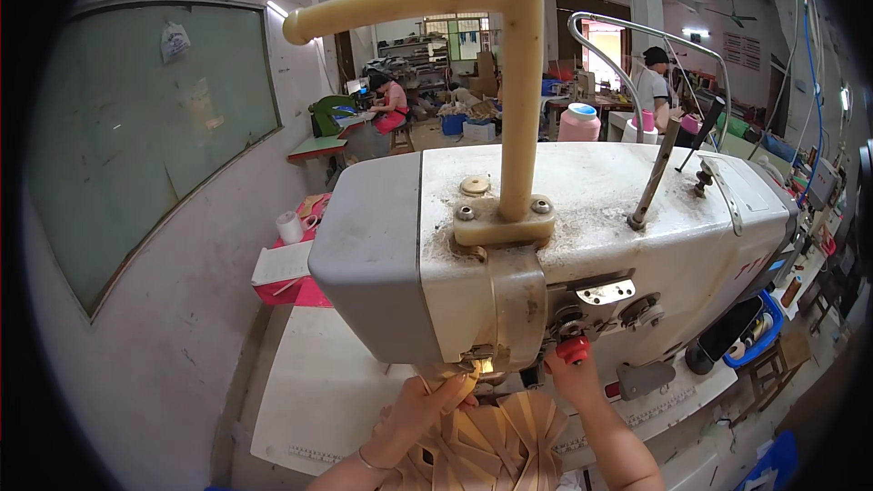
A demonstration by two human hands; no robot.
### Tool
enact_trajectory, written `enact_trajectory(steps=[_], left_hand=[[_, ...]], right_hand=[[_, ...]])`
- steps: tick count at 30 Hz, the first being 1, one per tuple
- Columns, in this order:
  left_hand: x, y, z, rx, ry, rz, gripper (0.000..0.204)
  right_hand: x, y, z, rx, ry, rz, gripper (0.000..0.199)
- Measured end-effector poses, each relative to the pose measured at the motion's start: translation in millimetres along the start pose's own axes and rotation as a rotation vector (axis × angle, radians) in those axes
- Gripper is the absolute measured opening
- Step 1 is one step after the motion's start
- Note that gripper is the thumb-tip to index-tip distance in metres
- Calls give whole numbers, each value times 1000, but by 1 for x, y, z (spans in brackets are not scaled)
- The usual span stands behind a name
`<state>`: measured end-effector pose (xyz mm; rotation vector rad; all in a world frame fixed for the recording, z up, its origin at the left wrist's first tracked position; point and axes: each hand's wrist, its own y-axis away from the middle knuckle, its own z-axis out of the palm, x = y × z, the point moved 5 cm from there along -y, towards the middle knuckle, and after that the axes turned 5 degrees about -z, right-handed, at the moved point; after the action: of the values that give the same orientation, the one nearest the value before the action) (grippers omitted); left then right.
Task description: The person aligns and stitches fabric pieces together using a sewing machine and trims threads with snips.
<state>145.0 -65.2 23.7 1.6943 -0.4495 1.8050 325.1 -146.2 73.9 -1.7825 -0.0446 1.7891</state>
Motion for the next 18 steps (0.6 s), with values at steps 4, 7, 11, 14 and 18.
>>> enact_trajectory(steps=[4,7,11,14,18], left_hand=[[0,-10,-2,48,-36,35,25],[0,-10,1,89,-38,28,25],[-3,-10,1,111,-65,40,25],[0,-10,1,115,-88,60,26],[7,-7,-3,88,8,24,27]], right_hand=[[3,0,-4,81,142,100,14],[5,2,-4,118,81,126,14],[5,1,-4,109,11,93,14],[6,0,-4,84,48,104,13],[11,1,-4,109,-7,145,11]])
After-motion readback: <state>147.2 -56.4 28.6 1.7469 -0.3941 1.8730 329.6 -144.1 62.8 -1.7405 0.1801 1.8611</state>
